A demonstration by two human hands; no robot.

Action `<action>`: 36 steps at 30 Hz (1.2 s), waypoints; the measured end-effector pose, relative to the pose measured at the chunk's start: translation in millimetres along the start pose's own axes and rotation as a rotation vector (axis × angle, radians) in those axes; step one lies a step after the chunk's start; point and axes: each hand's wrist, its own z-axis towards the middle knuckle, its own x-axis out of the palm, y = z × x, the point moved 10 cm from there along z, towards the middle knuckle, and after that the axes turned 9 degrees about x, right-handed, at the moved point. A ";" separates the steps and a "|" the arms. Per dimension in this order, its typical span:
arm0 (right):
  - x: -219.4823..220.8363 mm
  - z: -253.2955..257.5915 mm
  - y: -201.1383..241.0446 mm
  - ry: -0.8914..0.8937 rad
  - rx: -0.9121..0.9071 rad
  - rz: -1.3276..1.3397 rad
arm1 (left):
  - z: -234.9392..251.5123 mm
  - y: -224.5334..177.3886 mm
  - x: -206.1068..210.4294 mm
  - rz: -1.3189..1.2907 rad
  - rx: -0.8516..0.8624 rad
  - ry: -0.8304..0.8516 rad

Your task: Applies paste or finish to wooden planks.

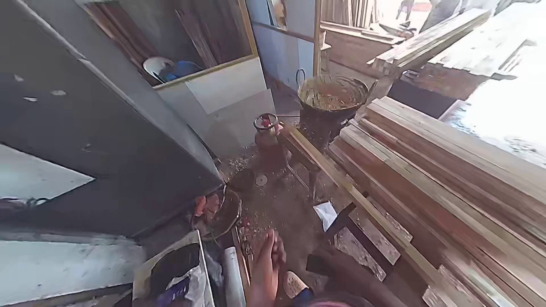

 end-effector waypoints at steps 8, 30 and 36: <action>-74.8 30.0 -1.7 -0.263 0.297 0.234 | 137.3 -102.2 167.5 -0.110 0.104 0.582; -401.9 163.2 -6.4 -1.188 0.106 0.589 | 525.5 -112.5 156.2 0.853 0.998 0.634; -531.6 213.7 -15.4 -0.895 0.554 -0.114 | 598.4 -0.2 -71.0 1.212 0.154 0.505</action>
